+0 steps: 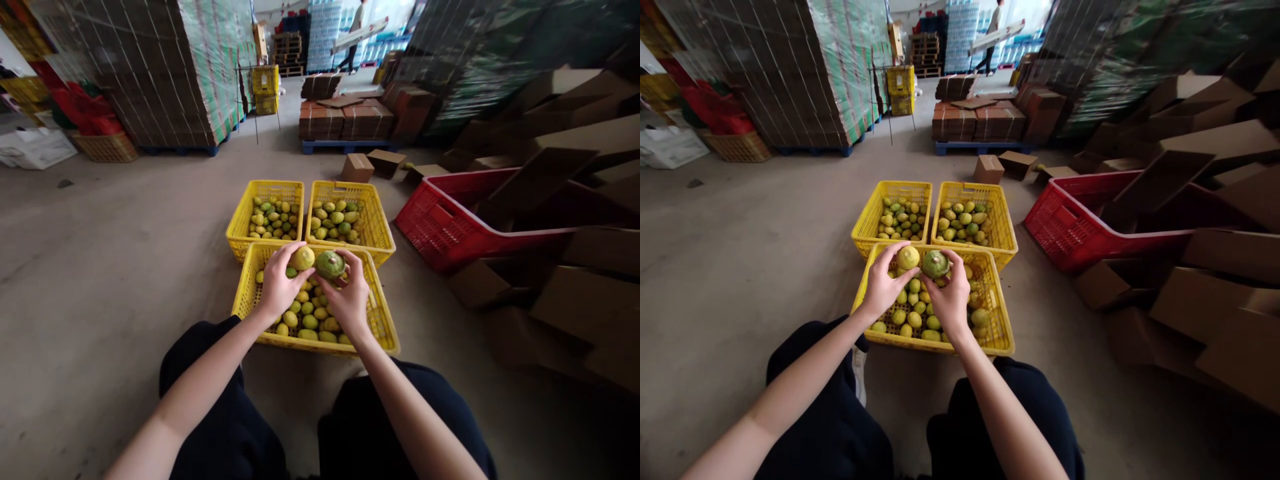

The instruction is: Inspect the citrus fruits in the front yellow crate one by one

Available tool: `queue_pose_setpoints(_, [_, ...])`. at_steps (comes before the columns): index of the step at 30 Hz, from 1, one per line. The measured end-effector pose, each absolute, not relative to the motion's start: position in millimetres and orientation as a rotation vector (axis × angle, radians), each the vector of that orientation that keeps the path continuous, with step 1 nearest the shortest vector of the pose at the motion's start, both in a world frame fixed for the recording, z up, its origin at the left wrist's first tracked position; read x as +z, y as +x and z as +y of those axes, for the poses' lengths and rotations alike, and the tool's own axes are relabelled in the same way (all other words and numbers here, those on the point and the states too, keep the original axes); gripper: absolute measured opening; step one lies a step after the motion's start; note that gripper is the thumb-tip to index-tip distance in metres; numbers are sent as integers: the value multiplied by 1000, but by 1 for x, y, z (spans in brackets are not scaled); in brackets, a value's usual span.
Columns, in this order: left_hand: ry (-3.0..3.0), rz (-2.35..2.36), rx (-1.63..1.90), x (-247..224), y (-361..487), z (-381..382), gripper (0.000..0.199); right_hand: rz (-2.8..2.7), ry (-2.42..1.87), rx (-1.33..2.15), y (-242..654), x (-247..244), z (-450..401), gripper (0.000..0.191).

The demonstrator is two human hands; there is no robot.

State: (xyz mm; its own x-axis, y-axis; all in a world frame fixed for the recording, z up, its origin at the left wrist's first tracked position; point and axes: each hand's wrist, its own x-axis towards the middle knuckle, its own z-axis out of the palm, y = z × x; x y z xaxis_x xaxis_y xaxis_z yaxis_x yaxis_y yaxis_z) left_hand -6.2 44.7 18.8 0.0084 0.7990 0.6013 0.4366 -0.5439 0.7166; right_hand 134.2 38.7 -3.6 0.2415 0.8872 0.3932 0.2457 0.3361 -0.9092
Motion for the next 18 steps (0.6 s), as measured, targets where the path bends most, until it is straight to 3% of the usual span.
queue_pose_setpoints(7, [2211,1314,1540,19,-4,43,41,-1278,-1175,628,134,-3,40,47])
queue_pose_setpoints(18, [2097,1279,1574,16,-4,44,42,-1259,-1148,637,133,-2,39,48])
